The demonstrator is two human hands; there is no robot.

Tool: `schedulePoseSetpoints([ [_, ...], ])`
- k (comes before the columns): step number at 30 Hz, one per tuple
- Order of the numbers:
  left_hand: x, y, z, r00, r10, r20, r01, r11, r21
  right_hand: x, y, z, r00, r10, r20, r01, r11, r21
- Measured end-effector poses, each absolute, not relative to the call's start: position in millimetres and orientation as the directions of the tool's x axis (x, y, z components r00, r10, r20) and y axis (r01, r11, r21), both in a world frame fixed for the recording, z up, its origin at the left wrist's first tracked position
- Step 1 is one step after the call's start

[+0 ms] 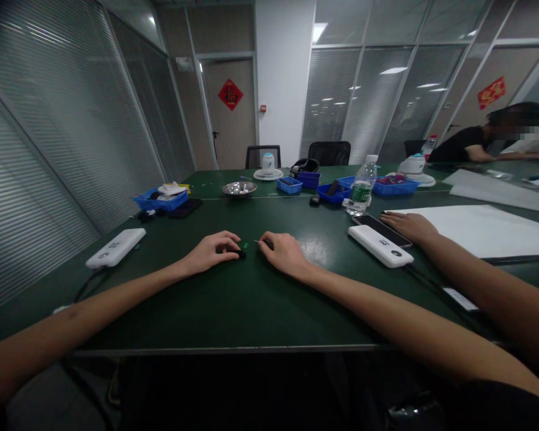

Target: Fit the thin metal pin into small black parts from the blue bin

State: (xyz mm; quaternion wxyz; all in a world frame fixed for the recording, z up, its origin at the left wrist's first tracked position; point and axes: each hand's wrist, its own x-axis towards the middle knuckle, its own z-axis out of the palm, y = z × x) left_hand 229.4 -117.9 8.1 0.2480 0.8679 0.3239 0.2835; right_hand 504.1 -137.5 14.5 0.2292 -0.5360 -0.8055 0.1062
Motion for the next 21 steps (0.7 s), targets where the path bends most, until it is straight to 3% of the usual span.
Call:
schedulePoseSetpoints([
  [9, 224, -105, 6, 0.778, 0.545, 0.313, 0.413, -0.819, 0.398, 504, -142, 19, -0.328, 0.915, 0.236, 0.826, 0.399, -0.398],
  [15, 178, -71, 4, 0.682, 0.654, 0.328, 0.541, -0.753, 0.375, 504, -147, 24, -0.349, 0.914, 0.208, 0.811, 0.405, -0.423],
  [21, 103, -26, 0, 0.468, 0.821, 0.327, 0.789, -0.555, 0.265, 507, -146, 23, -0.381, 0.898, 0.219, 0.792, 0.439, -0.424],
])
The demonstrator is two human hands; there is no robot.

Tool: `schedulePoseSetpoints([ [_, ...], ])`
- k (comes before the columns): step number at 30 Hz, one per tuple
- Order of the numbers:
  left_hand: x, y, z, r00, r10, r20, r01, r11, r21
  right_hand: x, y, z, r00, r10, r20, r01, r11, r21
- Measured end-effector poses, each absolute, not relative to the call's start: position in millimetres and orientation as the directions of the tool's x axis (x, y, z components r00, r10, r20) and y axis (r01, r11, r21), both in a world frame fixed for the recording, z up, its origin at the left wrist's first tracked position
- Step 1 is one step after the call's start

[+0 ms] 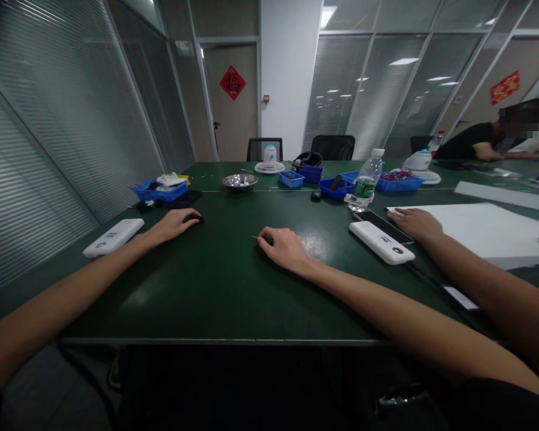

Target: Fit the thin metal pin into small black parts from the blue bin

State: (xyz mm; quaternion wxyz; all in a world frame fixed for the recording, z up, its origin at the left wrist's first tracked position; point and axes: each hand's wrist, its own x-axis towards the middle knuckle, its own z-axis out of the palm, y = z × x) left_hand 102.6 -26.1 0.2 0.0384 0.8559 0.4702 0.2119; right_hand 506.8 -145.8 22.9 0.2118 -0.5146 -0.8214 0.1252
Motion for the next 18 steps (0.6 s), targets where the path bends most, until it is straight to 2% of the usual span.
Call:
schedulePoseSetpoints([
  [3, 71, -11, -2, 0.350, 0.871, 0.345, 0.861, -0.444, 0.247, 507, -145, 22, -0.384, 0.898, 0.215, 0.800, 0.440, -0.409],
  [5, 55, -3, -4, 0.262, 0.895, 0.361, 0.885, -0.372, 0.279, 507, -145, 22, -0.387, 0.896, 0.219, 0.805, 0.444, -0.394],
  [11, 22, 15, -6, 0.037, 0.967, 0.253, 0.826, -0.172, 0.537, 507, -146, 22, -0.399, 0.888, 0.228, 0.802, 0.459, -0.382],
  [13, 13, 17, -4, 0.000, 0.978, 0.208, 0.802, -0.124, 0.585, 506, -147, 23, -0.404, 0.886, 0.226, 0.801, 0.462, -0.380],
  [18, 0, 18, -2, -0.031, 0.981, 0.194, 0.821, -0.086, 0.565, 506, -148, 24, -0.412, 0.883, 0.225, 0.799, 0.469, -0.377],
])
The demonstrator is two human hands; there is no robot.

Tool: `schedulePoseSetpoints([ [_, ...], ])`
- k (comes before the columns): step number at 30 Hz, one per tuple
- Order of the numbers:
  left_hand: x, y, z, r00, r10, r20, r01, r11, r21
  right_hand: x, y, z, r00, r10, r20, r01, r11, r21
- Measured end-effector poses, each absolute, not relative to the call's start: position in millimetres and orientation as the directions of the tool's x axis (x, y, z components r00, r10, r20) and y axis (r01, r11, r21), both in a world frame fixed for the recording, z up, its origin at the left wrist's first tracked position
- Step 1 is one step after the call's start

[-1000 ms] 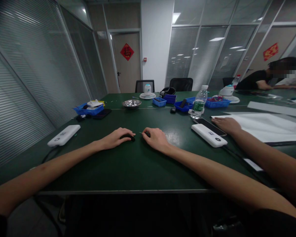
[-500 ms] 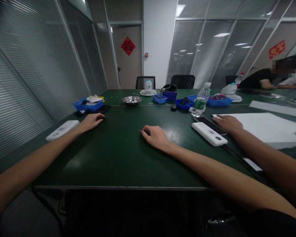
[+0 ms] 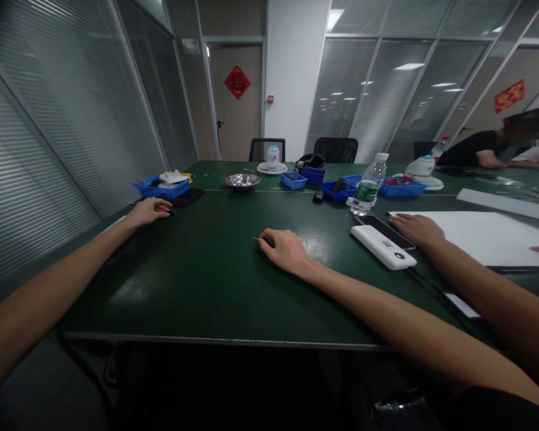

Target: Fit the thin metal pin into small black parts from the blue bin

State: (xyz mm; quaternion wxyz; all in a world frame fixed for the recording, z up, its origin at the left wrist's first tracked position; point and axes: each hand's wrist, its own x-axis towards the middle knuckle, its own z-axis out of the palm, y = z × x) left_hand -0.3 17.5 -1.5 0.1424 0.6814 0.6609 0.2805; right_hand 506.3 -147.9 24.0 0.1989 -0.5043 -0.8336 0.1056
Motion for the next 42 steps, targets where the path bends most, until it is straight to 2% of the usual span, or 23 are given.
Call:
schedulePoseSetpoints([
  [5, 6, 10, 0, 0.011, 0.952, 0.307, 0.864, -0.164, 0.476, 506, -148, 24, -0.415, 0.880, 0.232, 0.794, 0.475, -0.379],
  [12, 23, -5, 2, 0.087, 0.903, 0.421, 0.969, -0.174, 0.175, 507, -147, 23, -0.433, 0.871, 0.229, 0.787, 0.490, -0.374],
  [15, 25, -7, 0, 0.129, 0.889, 0.440, 0.977, -0.190, 0.098, 507, -147, 21, -0.433, 0.866, 0.250, 0.787, 0.499, -0.363],
  [23, 31, -13, -3, 0.121, 0.882, 0.455, 0.982, -0.172, 0.073, 507, -147, 23, -0.443, 0.865, 0.237, 0.779, 0.502, -0.375],
  [29, 30, -12, -6, -0.039, 0.871, 0.489, 0.936, -0.139, 0.323, 506, -149, 25, -0.440, 0.867, 0.233, 0.780, 0.498, -0.379],
  [31, 30, -11, -7, -0.070, 0.875, 0.479, 0.930, -0.117, 0.348, 506, -149, 25, -0.439, 0.869, 0.229, 0.780, 0.495, -0.382],
  [38, 35, -17, -10, 0.060, 0.874, 0.483, 0.978, -0.147, 0.145, 508, -148, 24, -0.448, 0.866, 0.223, 0.777, 0.500, -0.382],
  [42, 39, -22, -11, 0.040, 0.872, 0.488, 0.988, -0.109, 0.114, 508, -146, 22, -0.447, 0.863, 0.235, 0.778, 0.505, -0.375],
])
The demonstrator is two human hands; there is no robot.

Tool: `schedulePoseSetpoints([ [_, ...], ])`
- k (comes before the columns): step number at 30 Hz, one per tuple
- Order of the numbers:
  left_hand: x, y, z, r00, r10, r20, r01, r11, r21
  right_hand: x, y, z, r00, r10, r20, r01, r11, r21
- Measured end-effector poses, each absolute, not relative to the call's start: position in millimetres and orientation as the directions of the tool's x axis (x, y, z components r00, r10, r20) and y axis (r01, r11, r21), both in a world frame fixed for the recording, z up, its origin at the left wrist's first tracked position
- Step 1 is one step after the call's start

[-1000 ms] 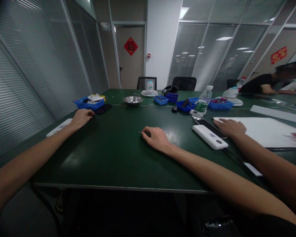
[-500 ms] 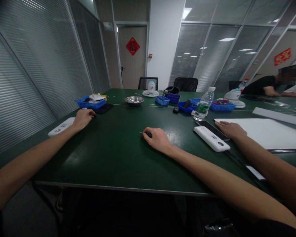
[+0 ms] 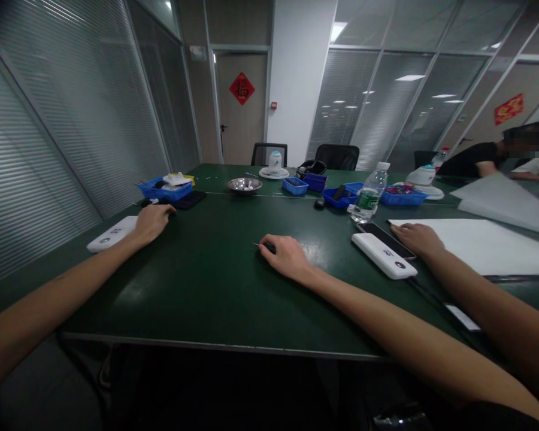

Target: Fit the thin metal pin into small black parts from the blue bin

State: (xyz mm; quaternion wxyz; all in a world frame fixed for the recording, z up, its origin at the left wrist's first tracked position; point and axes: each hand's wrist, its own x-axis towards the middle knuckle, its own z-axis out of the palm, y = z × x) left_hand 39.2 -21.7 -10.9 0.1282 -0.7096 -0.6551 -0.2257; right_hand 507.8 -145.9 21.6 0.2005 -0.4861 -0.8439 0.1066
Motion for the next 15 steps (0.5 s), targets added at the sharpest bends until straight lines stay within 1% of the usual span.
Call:
schedulePoseSetpoints([
  [2, 40.3, -23.4, -8.7, 0.025, 0.867, 0.498, 0.989, -0.095, 0.117, 507.6, -144.9, 20.0, -0.448, 0.861, 0.240, 0.781, 0.507, -0.365],
  [5, 41.4, -24.6, -5.0, 0.042, 0.856, 0.515, 0.987, -0.117, 0.113, 507.3, -143.7, 18.1, -0.447, 0.858, 0.253, 0.791, 0.512, -0.336],
  [7, 42.2, -24.5, -3.2, 0.044, 0.853, 0.520, 0.983, -0.130, 0.131, 507.1, -143.5, 17.7, -0.442, 0.859, 0.259, 0.796, 0.509, -0.328],
  [11, 41.6, -21.9, -2.6, 0.009, 0.860, 0.510, 0.970, -0.132, 0.206, 507.0, -145.2, 19.8, -0.443, 0.862, 0.247, 0.790, 0.505, -0.347],
  [15, 33.7, -16.0, -6.3, -0.012, 0.859, 0.513, 0.977, -0.099, 0.190, 507.1, -147.4, 22.9, -0.456, 0.858, 0.239, 0.778, 0.514, -0.362],
])
